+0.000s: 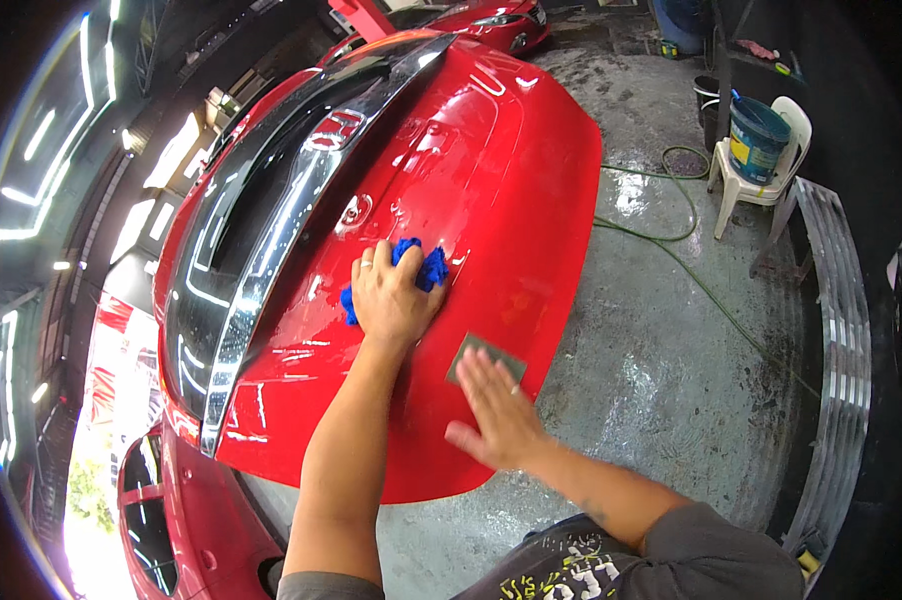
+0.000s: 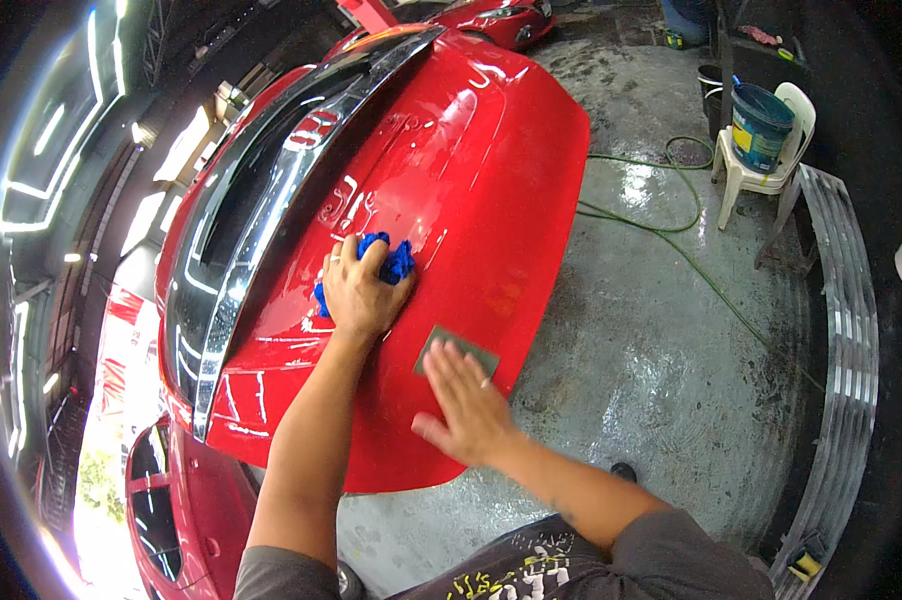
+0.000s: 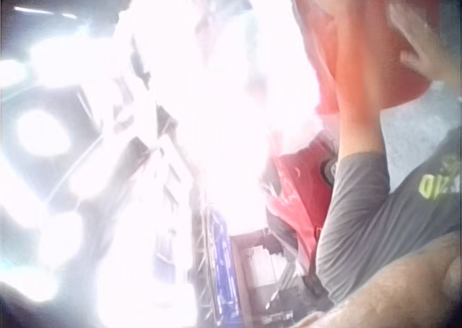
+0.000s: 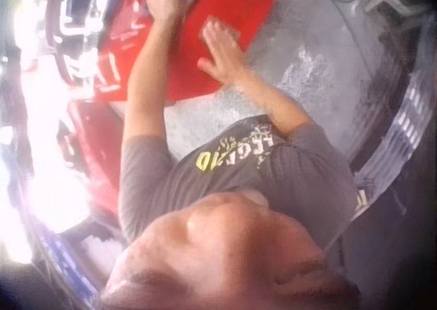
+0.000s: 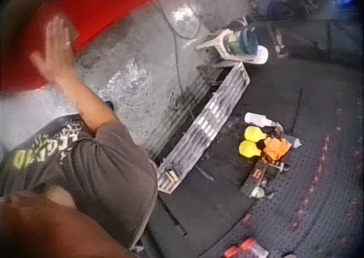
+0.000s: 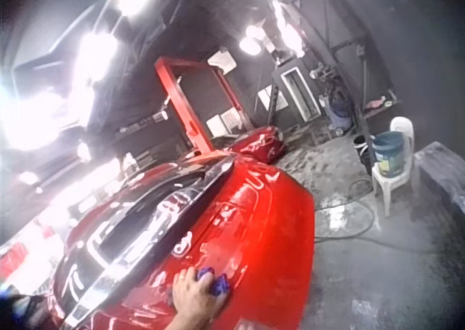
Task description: The person wipes the rear trunk of a red car using a blue microfiber cloth and a small rectangular pad. They repeatedly rub the surface in circular and linear motions, occasionally dipping the cloth into a bucket of water to clean it before resuming the wiping process.
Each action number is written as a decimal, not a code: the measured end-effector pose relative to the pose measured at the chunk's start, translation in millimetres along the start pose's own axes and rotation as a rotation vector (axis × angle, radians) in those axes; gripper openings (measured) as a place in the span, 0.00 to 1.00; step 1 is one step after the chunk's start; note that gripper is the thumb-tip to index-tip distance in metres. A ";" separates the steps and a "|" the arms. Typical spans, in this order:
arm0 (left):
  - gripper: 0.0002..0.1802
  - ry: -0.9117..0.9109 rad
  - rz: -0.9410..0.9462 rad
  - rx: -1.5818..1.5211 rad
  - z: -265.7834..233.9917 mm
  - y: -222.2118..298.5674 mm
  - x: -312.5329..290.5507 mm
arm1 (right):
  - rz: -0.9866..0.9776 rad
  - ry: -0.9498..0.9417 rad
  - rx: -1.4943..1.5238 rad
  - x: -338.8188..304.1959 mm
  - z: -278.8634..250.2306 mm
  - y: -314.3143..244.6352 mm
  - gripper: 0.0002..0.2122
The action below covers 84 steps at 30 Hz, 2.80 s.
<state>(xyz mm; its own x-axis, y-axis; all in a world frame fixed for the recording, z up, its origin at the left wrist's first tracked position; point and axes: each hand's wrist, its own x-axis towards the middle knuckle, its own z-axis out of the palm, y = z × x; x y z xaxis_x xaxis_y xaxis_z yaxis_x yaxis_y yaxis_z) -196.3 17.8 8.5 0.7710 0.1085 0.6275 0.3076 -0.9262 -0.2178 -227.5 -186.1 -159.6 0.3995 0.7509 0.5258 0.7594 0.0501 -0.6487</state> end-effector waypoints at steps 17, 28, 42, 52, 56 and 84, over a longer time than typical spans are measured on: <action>0.25 -0.015 0.025 -0.010 -8.7 6.2 7.0 | 0.330 0.360 -0.282 81.7 -50.1 126.9 0.49; 0.22 0.015 0.037 0.020 -2.6 3.7 1.7 | 0.213 0.090 -0.289 -38.9 -10.9 44.2 0.50; 0.23 0.004 0.031 -0.017 2.6 -7.3 -4.1 | 0.226 0.078 -0.304 -34.7 -9.7 33.8 0.49; 0.23 0.047 0.080 -0.041 5.9 -5.7 -1.5 | 0.089 0.056 -0.216 -84.3 31.8 -2.5 0.51; 0.25 -0.015 0.050 -0.017 1.1 -6.8 -2.7 | 0.116 0.128 -0.288 -38.8 9.6 32.4 0.49; 0.18 0.011 0.065 -0.086 -5.7 -0.1 7.9 | 0.079 0.328 -0.293 94.0 -42.0 63.2 0.45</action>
<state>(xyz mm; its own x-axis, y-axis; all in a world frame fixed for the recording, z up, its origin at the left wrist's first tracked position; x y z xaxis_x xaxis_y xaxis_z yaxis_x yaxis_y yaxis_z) -193.3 16.7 17.7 0.7818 0.0437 0.6220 0.2080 -0.9587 -0.1941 -120.4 -140.0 -128.1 0.5681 0.4936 0.6585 0.8145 -0.2232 -0.5355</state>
